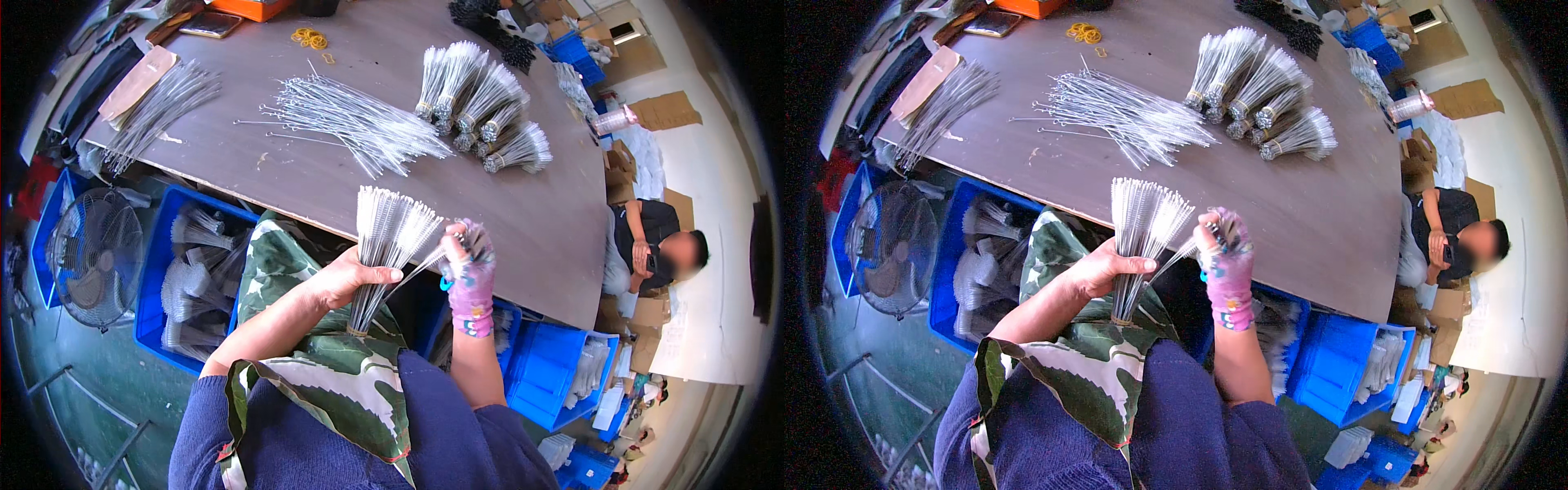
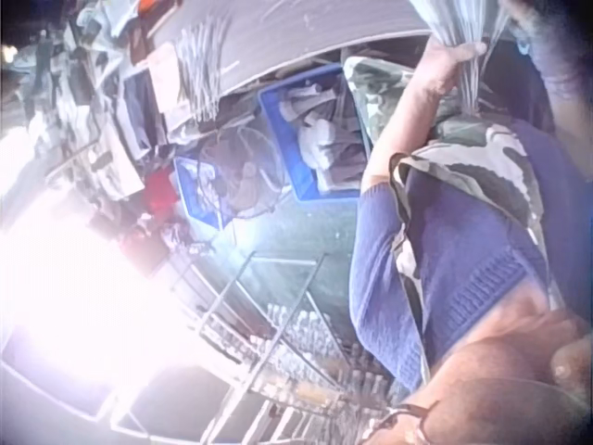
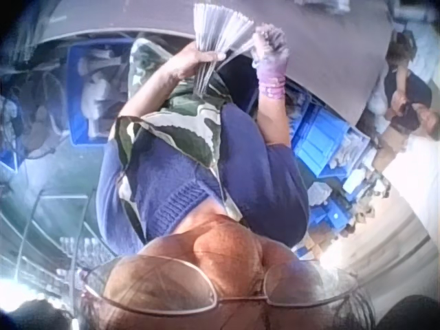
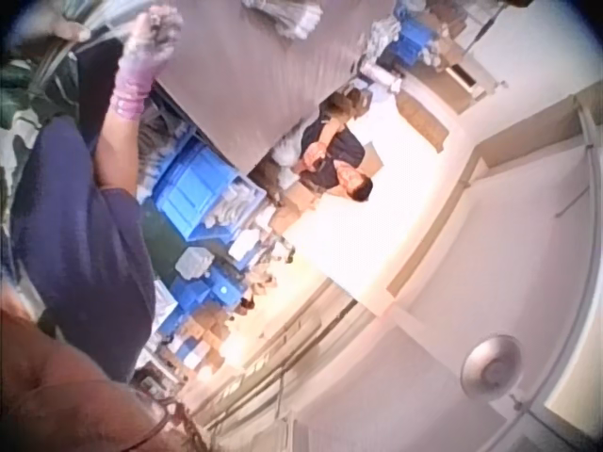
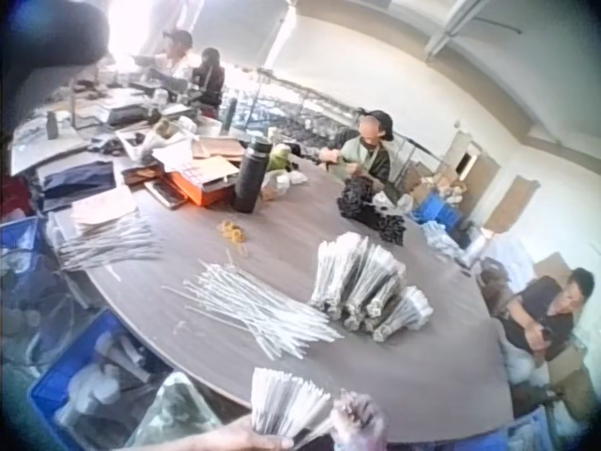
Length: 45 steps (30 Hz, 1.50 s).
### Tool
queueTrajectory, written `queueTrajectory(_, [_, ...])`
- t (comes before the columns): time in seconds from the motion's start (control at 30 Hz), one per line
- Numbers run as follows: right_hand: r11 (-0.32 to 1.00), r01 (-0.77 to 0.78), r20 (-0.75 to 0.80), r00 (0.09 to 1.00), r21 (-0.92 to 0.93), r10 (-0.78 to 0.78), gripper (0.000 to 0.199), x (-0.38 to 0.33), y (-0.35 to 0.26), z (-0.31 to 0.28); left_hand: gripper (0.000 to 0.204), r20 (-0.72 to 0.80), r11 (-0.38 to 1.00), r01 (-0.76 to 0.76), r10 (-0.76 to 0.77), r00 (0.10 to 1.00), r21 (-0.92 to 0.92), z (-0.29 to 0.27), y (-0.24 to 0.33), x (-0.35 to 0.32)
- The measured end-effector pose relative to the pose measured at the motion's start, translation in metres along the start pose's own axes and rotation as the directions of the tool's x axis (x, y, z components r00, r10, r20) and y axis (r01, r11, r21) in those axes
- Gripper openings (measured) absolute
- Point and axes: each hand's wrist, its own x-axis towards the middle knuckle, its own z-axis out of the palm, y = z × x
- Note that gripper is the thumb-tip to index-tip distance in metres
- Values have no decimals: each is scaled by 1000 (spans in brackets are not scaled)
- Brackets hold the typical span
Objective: Assembling and sorting white plastic-bristle brushes with metal stems into bundles and placing them in bins.
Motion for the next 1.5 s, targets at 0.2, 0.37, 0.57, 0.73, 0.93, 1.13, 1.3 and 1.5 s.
queueTrajectory(0.2, [987, 111, 281, 949, 116, -140, 17, 6, 8, -20, 25, -2, 1000, 3, -3, 1000, 7, 2, -6, -1])
queueTrajectory(0.37, [997, 57, 202, 978, -45, -47, 34, 1, -1, -11, 27, 9, 999, -32, 32, 999, 8, 1, -10, -4])
queueTrajectory(0.57, [983, 174, 197, 963, 66, -183, 38, 8, 7, -17, 29, -1, 999, -33, 33, 999, 33, 4, -8, -4])
queueTrajectory(0.73, [993, 119, 252, 961, -9, -113, 32, 1, -8, -13, 36, -34, 999, -37, 38, 999, 25, 11, -4, -5])
queueTrajectory(0.93, [836, -120, 257, 966, 536, -27, 21, 13, -1, -21, 41, -29, 996, -53, 55, 998, 70, 23, 6, -12])
queueTrajectory(1.13, [997, 41, 313, 948, 72, -61, 29, 0, -15, -21, 37, -43, 997, -28, 31, 999, 65, 14, -5, -7])
queueTrajectory(1.3, [987, 135, 312, 945, -90, -100, 35, 3, -6, -35, 35, -26, 996, -14, 16, 1000, 85, 15, -4, -4])
queueTrajectory(1.5, [990, 134, 339, 930, 46, -141, 31, 8, -3, -36, 34, 3, 997, -5, 5, 1000, 83, 18, -3, -4])
